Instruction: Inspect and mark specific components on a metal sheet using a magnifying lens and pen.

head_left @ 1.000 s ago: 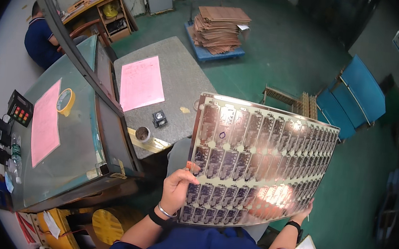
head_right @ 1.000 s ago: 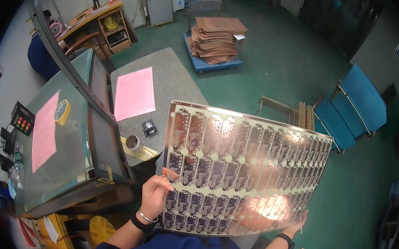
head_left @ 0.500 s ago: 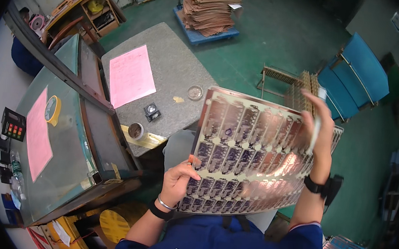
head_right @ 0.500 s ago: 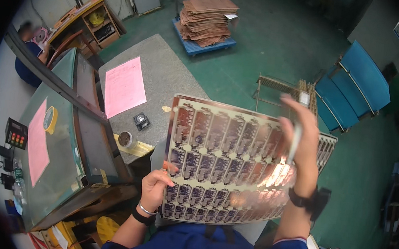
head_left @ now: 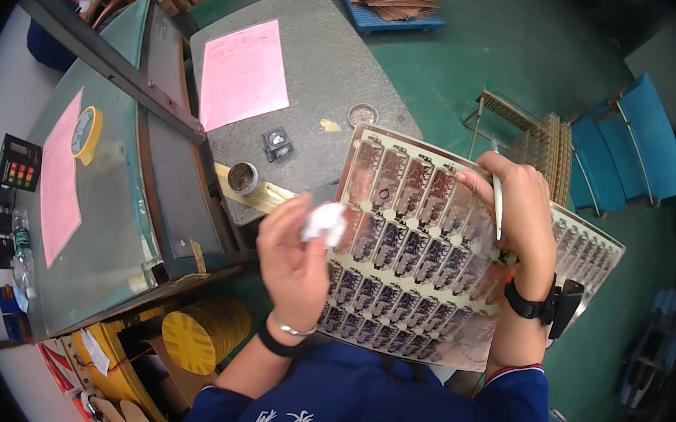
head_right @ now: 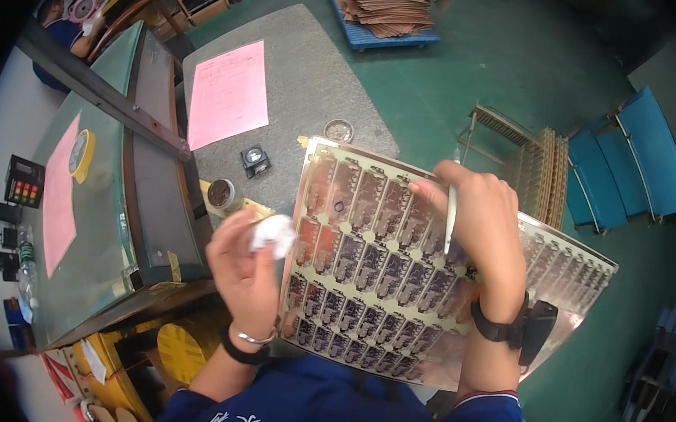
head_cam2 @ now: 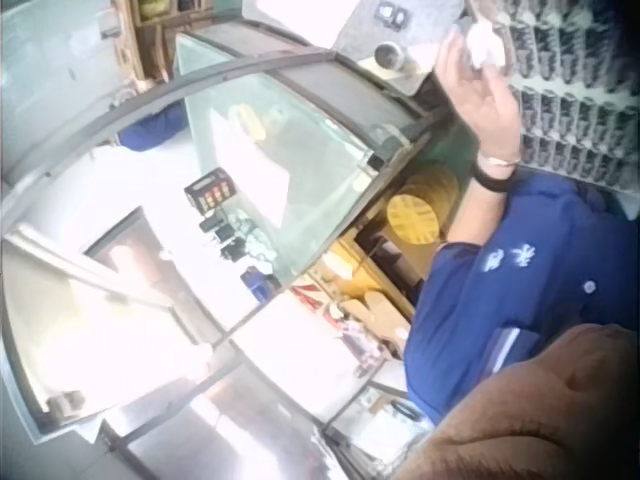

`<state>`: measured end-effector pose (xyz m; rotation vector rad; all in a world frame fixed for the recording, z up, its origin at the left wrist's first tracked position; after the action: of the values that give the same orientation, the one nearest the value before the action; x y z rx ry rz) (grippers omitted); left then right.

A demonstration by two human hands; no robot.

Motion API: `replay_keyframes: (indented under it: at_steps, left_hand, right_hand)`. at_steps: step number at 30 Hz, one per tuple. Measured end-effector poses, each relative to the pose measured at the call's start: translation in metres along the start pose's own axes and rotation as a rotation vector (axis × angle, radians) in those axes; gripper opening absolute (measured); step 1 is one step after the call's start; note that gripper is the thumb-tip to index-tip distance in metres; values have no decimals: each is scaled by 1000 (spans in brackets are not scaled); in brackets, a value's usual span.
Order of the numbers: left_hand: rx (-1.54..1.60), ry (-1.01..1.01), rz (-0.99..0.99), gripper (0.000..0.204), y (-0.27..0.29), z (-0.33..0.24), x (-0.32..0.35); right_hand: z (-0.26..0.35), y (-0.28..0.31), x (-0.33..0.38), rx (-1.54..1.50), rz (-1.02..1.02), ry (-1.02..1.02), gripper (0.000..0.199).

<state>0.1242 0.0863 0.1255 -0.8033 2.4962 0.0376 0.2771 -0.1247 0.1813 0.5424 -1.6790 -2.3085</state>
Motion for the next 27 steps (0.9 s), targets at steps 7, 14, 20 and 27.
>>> replay_keyframes:
  at_steps: [7,14,20,27]
  left_hand:
    - [-482,-136,244,24,-30,3,-5]
    - [-593,-214,319,23,-31,-2,0]
    - [-583,-209,294,22,-29,6,-2]
    - [-642,-261,301,22,-35,-3,-1]
  right_hand:
    - [35,8,6,-7,-1,123,35]
    - [38,8,13,12,-54,163,33]
    - [41,9,15,31,-70,161,32]
    - [40,11,20,50,-93,160,31]
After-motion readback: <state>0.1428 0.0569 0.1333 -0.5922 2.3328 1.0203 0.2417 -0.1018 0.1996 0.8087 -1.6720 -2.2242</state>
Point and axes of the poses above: each hand's wrist, its own x-axis away from the middle knuckle, its own y-axis out of the back of the hand, z = x × y, the point moved 6 cm from there along -x, towards the middle knuckle, and after that the axes turned 2 degrees about x, right-handed, at the moved point
